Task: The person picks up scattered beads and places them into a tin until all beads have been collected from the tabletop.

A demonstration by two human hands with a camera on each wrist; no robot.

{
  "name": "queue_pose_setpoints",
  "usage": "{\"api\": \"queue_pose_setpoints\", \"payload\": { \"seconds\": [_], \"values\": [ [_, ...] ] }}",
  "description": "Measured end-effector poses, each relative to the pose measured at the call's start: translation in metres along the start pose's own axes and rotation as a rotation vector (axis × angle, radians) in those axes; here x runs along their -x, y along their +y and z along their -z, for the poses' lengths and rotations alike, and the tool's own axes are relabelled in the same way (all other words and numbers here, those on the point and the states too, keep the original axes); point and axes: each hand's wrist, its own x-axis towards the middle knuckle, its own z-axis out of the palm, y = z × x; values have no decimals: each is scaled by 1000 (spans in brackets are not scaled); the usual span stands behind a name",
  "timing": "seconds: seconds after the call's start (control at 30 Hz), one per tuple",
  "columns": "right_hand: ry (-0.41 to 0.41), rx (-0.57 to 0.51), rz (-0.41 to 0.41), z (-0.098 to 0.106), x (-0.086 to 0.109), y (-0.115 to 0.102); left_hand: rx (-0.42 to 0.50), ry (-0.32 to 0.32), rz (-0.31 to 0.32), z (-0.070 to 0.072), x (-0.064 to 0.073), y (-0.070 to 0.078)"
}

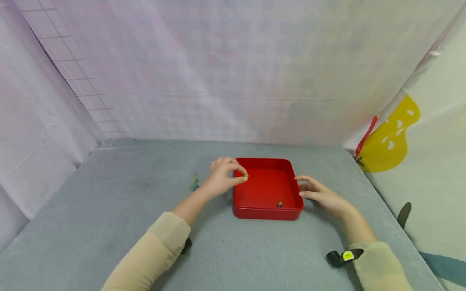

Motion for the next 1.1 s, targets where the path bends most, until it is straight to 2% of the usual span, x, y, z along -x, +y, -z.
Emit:
{"api": "queue_pose_setpoints", "payload": {
  "seconds": [0.17, 0.43, 0.6, 0.83, 1.1],
  "values": [
    [7, 5, -6, 1, 1, 1, -10, -5, -6, -6, -7, 3],
    [9, 10, -2, 2, 2, 2, -2, -8, 18, -15, -17, 9],
    [3, 9, -1, 1, 1, 1, -2, -31, 9, -22, -17, 8],
    [4, 11, -6, 0, 0, -1, 1, -26, 18, -26, -16, 5],
    [12, 20, 1, 0, 0, 0, -66, -50, -3, -27, -15, 3]
  ]
}}
